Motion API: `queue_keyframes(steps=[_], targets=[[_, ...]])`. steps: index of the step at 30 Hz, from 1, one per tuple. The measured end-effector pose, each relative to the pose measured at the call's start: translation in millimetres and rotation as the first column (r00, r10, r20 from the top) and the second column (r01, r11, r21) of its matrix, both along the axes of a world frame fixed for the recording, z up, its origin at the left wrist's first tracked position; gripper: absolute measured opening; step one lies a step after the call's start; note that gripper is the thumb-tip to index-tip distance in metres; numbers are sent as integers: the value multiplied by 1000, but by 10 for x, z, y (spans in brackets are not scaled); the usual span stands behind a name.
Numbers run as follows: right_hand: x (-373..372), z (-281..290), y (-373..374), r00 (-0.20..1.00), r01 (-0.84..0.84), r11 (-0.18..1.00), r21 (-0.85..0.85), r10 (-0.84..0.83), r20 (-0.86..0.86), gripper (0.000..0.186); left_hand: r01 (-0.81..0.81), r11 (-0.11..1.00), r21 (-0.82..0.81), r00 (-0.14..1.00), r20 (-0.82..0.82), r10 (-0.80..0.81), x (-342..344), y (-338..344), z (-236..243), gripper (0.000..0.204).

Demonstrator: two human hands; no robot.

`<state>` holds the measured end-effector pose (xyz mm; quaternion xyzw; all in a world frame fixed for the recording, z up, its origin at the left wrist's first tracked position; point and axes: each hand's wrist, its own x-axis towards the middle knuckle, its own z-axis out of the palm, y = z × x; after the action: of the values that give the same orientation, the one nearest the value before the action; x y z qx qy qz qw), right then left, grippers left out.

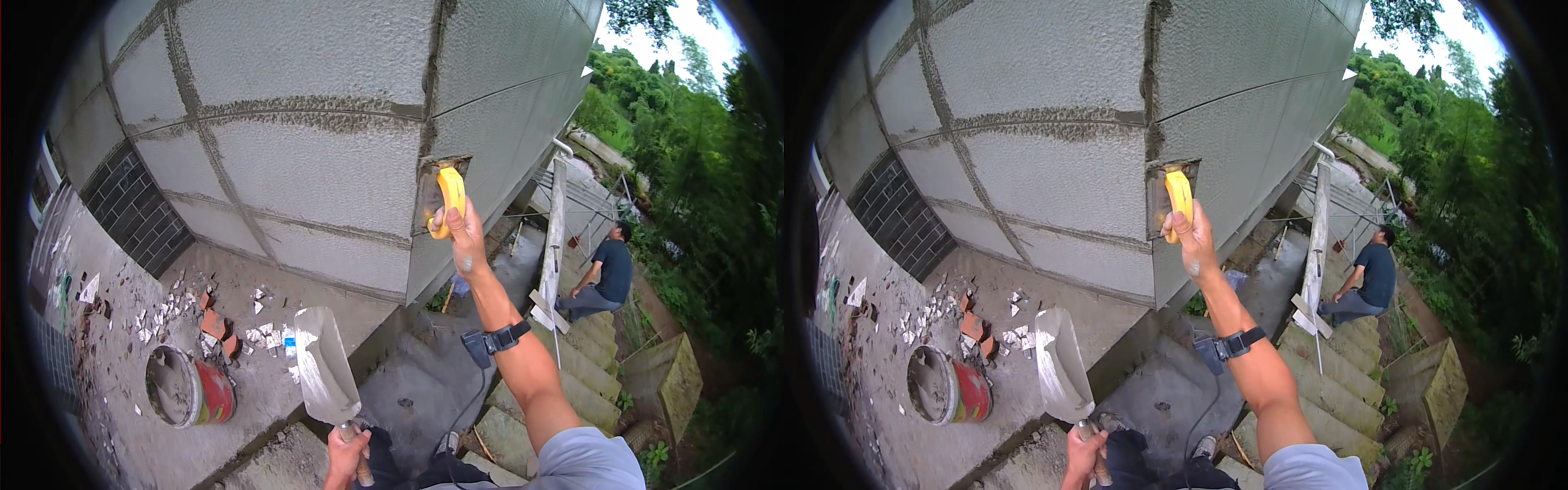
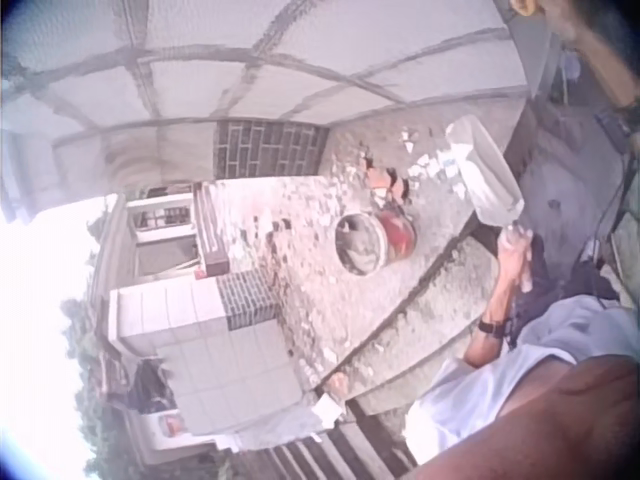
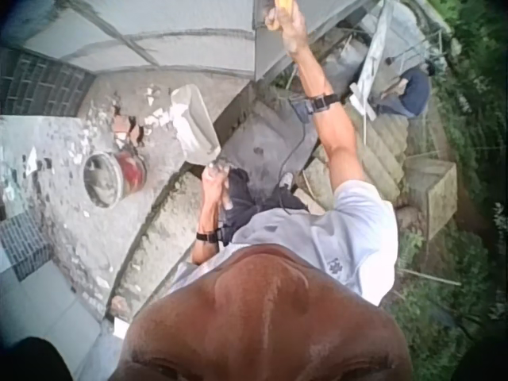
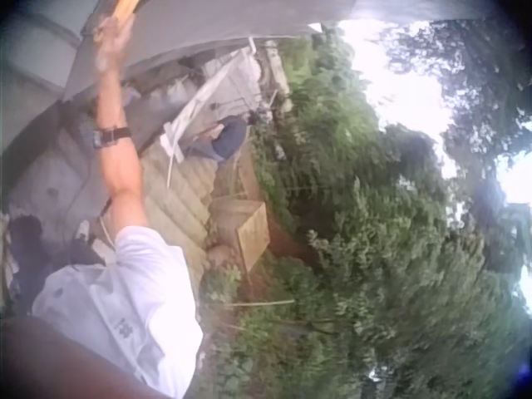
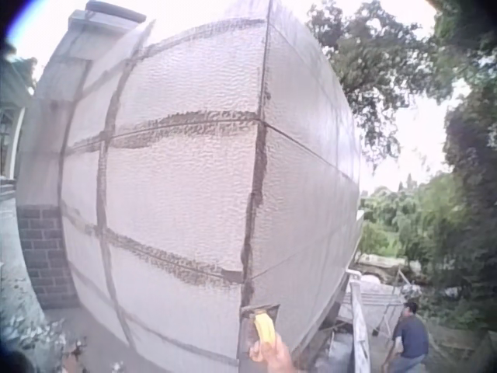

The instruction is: Smoothing and applying plaster or grout to the seams of a tiled exterior wall.

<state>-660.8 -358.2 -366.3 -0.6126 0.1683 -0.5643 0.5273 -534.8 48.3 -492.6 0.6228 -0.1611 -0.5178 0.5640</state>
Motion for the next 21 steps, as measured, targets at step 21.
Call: queue_keyframes(steps=[21], targets=[[15, -850, -29, 993, -56, 997, 52, 61, -104, 60, 16, 999, 50, 998, -69, -13, 54, 38, -294, 18]])
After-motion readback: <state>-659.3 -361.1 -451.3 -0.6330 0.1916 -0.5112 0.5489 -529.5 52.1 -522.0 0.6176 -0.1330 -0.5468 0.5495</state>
